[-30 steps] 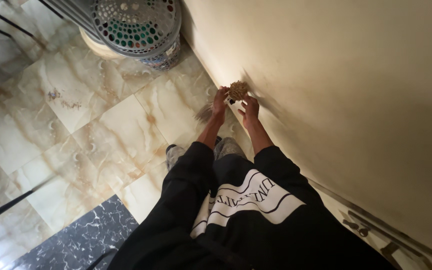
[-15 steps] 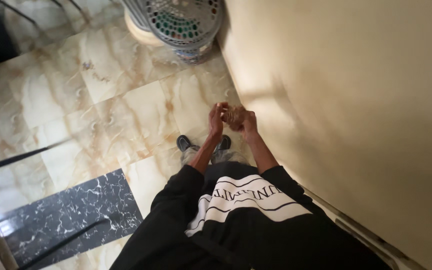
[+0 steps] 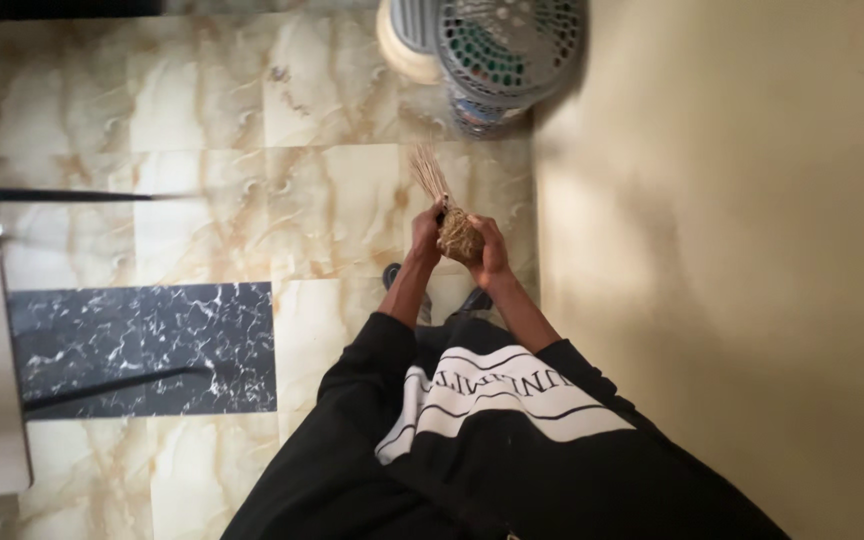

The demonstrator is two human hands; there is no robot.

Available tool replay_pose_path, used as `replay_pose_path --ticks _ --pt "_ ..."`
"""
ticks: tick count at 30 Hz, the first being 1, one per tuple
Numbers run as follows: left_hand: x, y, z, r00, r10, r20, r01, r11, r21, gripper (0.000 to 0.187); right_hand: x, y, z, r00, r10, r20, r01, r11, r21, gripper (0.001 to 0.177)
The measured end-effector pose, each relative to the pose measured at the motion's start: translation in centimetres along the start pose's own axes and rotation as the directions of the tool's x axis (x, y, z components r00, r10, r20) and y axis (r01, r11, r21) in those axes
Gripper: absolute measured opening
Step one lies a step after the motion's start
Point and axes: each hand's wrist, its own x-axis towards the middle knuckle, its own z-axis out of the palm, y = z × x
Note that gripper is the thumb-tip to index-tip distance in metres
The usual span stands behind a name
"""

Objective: The person cleans a traditional short broom by repeatedly striking the straw bristles against a wall and a pillar, then places a decorative base in the corner and strikes the broom against it.

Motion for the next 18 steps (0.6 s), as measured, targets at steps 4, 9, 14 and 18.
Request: replay_pose_path --ticks 4,9,14,18 --pt "1.7 3.9 -3.8 0.77 0.127 0.625 0.252 0.84 -0.481 0.037 1.2 0.7 3.9 0.997 0.034 0.063 -0.022 0.984 -0.174 0.035" --pt "2.3 8.1 -8.0 0.957 -0.063 0.284 0.174 0.905 -0.388 0.028 4.8 3.1 7.7 1.0 -0.002 0.021 0.015 0.801 -0.599 0.042" --pt "2.4 11.7 -9.9 0.953 0.152 0.261 -0.032 0.91 -0.413 0.025 6.7 6.2 12.9 0.858 -0.48 0.183 0.292 0.162 -0.943 0.041" --pt "1.9 13.8 -11.4 0.976 0.199 0.086 -0.167 0.943 -0.289 0.022 6.5 6.7 16.7 0.806 -0.435 0.401 0.5 0.139 -0.855 0.038"
